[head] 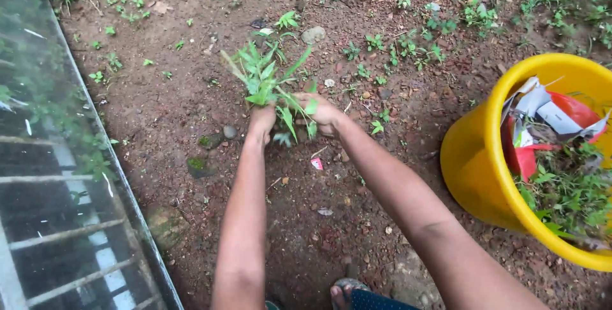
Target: Pulling weeds from the ground and placing them into a yellow bucket.
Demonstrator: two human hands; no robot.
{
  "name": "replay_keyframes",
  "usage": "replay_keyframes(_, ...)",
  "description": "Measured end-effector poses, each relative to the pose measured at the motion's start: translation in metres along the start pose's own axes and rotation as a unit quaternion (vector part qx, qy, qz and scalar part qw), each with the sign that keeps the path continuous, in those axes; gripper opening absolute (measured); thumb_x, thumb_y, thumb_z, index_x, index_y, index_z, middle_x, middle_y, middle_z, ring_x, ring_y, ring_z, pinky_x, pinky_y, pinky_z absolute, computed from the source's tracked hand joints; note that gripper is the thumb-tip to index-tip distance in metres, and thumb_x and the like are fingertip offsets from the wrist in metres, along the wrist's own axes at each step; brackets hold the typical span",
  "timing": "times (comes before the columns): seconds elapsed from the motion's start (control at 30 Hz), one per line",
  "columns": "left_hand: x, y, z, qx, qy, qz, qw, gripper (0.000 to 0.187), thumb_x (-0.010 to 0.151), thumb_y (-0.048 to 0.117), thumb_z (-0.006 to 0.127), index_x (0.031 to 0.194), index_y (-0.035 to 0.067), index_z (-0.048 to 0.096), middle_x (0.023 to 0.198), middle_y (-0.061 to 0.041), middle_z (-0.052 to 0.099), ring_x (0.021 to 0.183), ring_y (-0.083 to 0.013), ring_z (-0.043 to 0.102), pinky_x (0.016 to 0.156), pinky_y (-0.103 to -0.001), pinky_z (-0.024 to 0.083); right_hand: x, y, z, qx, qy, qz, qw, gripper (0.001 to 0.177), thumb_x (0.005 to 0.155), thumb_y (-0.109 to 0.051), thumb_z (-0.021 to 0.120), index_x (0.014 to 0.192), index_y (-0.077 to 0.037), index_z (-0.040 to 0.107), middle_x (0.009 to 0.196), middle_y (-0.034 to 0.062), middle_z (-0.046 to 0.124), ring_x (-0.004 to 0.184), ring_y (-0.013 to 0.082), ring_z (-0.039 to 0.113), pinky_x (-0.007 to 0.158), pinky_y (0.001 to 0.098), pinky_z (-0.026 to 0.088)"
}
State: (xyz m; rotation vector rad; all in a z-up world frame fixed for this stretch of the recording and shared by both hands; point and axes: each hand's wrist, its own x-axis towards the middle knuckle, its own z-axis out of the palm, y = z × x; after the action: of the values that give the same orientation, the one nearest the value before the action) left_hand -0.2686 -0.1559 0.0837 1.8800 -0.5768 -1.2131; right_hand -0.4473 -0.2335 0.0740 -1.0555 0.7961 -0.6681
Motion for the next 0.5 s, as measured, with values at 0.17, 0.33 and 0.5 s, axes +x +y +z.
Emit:
replay_keyframes(0.17,-0.009,-0.022,-0.012,0.040,-0.022,0.040,0.998,0.036,0.090,0.006,0.063,0.123,-0.005,0.070,0.122,-0.026,0.071,0.120,-0.0437,0.063,0.100,-0.049,0.050,-0.015,-0.035,-0.025,-0.064,0.065,0.116,0.989,0.033,0.091,-0.022,0.081,0.122,-0.019,0.074,0.107,0.0062,0.078,0.089,0.0152,0.078,0.079,0.0321,0.066)
replay_keyframes(0.33,-0.011,-0.057,-0.006,0.253,-0.018,-0.038,0.967,0.031,0.095,0.025,0.059,0.116,0.012,0.078,0.125,-0.016,0.072,0.131,-0.0385,0.058,0.111,-0.052,0.044,-0.020,-0.001,-0.059,-0.175,0.044,0.118,0.976,0.018,0.084,-0.009,0.079,0.102,-0.008,0.079,0.093,0.0069,0.077,0.084,0.0154,0.073,0.082,0.0280,0.061)
replay_keyframes(0.5,-0.044,-0.046,0.012,0.143,-0.025,-0.066,0.987,0.066,0.100,0.043,0.040,0.161,0.018,0.038,0.172,0.006,0.024,0.160,-0.0211,0.012,0.129,-0.045,-0.001,0.011,0.068,-0.064,-0.481,0.090,0.127,0.863,0.012,0.083,-0.031,0.082,0.094,-0.034,0.083,0.093,-0.0041,0.080,0.102,0.0230,0.074,0.095,0.0364,0.058)
